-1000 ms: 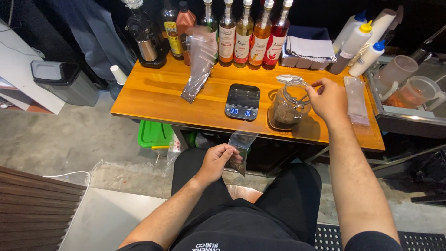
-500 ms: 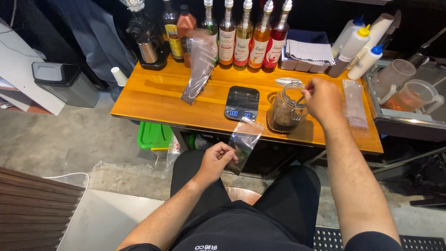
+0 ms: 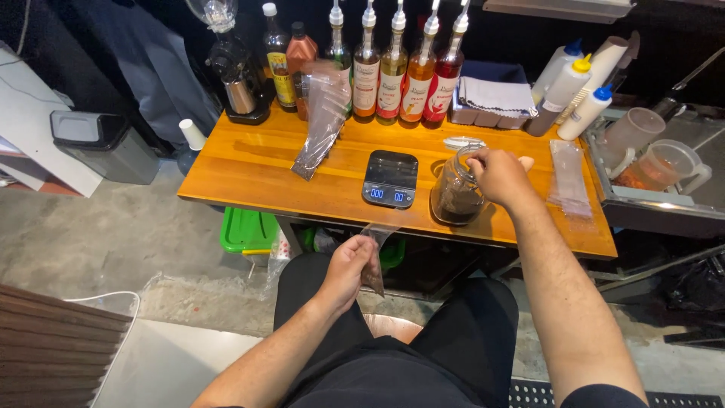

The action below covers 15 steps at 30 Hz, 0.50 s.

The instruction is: Portioning tea powder from a glass jar into small plastic bags using a spoon and a digital scale.

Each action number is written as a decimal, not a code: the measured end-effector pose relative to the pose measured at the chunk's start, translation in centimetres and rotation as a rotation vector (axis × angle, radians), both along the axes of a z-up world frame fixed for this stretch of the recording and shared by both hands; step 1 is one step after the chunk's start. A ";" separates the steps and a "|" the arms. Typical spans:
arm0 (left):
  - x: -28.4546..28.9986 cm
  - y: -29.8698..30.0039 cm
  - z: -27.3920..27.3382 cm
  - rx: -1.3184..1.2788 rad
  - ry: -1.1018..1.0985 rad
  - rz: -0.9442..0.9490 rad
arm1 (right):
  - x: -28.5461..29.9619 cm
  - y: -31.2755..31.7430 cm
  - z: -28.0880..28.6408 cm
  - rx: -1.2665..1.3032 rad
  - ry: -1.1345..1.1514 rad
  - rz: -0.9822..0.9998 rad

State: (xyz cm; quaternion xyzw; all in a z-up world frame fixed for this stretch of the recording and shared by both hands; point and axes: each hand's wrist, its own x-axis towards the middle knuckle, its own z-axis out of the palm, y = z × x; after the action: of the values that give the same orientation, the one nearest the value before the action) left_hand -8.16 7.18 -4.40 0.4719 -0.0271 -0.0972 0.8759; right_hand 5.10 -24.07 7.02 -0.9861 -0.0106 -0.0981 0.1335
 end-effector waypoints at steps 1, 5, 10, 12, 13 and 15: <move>0.2 0.1 -0.2 0.095 -0.045 0.015 | -0.2 0.1 0.1 0.007 0.005 0.020; 0.1 0.4 1.7 0.676 -0.246 0.115 | 0.2 -1.6 -1.1 -0.060 -0.089 0.017; 0.1 2.0 4.1 0.686 -0.864 0.235 | -2.2 -1.8 1.4 -0.024 -0.206 0.052; 0.3 2.3 4.2 0.672 -0.897 0.247 | -3.0 -1.7 2.3 0.011 -0.202 0.050; 0.4 2.4 4.5 0.649 -0.879 0.245 | -3.7 -1.2 3.4 0.109 -0.184 0.052; 0.6 2.4 4.7 0.623 -0.865 0.243 | -4.0 -1.3 4.0 0.206 -0.172 0.053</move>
State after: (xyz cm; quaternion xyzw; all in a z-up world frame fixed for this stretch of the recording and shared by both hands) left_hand -7.52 9.63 0.28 0.7057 -0.3000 0.2041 0.6086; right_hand 1.13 -25.37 10.99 -0.9545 -0.0380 -0.1791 0.2354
